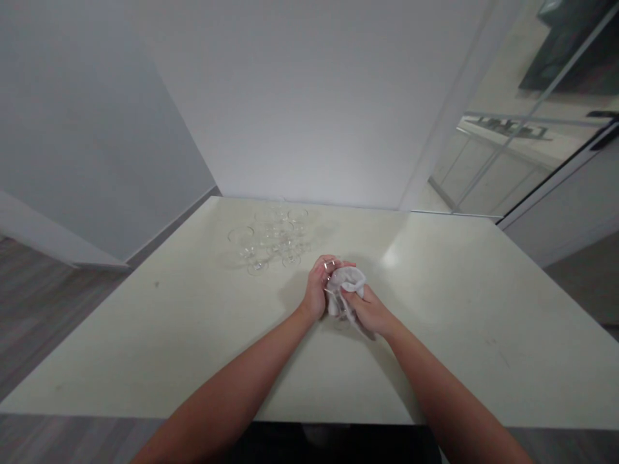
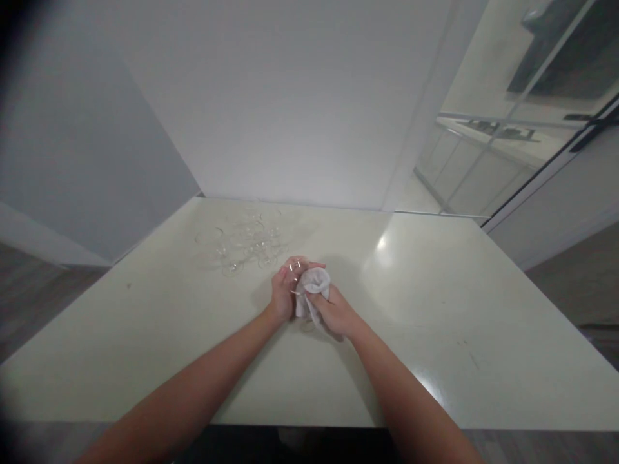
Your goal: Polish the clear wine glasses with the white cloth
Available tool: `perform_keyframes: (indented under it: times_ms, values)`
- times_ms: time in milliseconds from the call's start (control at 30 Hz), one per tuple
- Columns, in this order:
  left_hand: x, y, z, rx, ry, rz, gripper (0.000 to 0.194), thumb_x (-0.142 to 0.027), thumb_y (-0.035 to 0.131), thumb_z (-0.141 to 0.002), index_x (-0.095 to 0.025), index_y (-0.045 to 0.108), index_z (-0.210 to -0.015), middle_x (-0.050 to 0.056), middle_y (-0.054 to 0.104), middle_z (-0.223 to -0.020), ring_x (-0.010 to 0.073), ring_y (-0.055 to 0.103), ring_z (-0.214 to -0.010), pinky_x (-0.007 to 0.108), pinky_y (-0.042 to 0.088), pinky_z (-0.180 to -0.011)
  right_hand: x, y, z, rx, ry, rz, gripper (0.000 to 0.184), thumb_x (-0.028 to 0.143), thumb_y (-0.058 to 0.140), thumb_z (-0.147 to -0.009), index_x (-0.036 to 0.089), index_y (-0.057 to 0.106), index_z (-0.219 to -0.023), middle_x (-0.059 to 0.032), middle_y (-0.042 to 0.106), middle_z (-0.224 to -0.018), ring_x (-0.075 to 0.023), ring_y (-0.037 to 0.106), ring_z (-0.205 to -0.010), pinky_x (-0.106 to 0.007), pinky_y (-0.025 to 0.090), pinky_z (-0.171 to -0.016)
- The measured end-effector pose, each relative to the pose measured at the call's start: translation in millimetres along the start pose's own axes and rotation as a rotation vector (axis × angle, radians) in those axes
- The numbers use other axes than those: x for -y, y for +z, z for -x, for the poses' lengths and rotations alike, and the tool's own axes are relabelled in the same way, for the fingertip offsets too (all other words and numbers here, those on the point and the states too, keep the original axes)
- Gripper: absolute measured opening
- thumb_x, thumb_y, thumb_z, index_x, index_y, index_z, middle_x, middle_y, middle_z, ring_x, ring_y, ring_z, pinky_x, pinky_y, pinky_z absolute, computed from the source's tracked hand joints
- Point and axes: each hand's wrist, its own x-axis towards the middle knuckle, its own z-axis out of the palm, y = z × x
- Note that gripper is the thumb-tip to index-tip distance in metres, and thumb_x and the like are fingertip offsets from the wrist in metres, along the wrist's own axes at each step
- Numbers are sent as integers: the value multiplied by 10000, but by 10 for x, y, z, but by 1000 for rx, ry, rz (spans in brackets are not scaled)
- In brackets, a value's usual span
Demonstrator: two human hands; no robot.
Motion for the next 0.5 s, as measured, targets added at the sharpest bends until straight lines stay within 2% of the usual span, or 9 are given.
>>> perform_keyframes:
  times_ms: [67,133,200,267,333,433,500]
  values:
    - [4,-1,29,131,33,-95,557,-682,474,-822,-166,582,-1001,123,677,-1106,289,625,-1043,408,476,-895,10,79,15,-26,74,-192,433,560,707,-725,215,592,-960,6,636,-759,-139,572,-614,-256,506,-557]
    - [16,0,58,229,30,-217,627,-684,477,-837,-150,607,-1137,132,636,-1199,296,589,-1103,411,452,-955,24,121,21,-67,126,-317,488,540,774,-646,224,576,-960,21,622,-717,-126,552,-548,-242,488,-495]
    - [43,1,74,274,-6,-294,689,-679,442,-871,-173,517,-1333,124,606,-1256,282,588,-1096,415,442,-976,45,121,13,-114,136,-358,459,486,791,-640,223,578,-950,34,609,-683,-109,520,-498,-223,458,-451]
    - [81,3,78,284,-23,-301,747,-692,404,-886,-209,375,-1455,118,580,-1299,270,588,-1100,424,428,-998,78,90,-3,-140,102,-325,394,433,772,-674,211,594,-947,27,622,-692,-110,529,-512,-224,462,-470]
    - [116,0,75,276,-4,-288,788,-711,391,-880,-215,315,-1488,124,551,-1339,273,565,-1149,434,399,-1035,128,47,-20,-152,29,-228,375,378,771,-681,198,612,-969,0,666,-780,-133,591,-620,-247,507,-576]
    - [128,-17,75,254,24,-319,756,-694,409,-885,-202,382,-1459,131,522,-1372,286,509,-1231,438,352,-1083,210,-15,-32,-144,-91,-34,437,316,787,-660,200,611,-1042,-36,698,-957,-172,639,-822,-293,526,-764]
    - [111,-32,78,258,36,-338,716,-673,428,-890,-201,432,-1429,126,503,-1388,292,474,-1267,435,331,-1103,232,-45,-34,-134,-160,66,489,304,788,-661,208,587,-1096,-43,691,-1017,-179,638,-870,-304,517,-809]
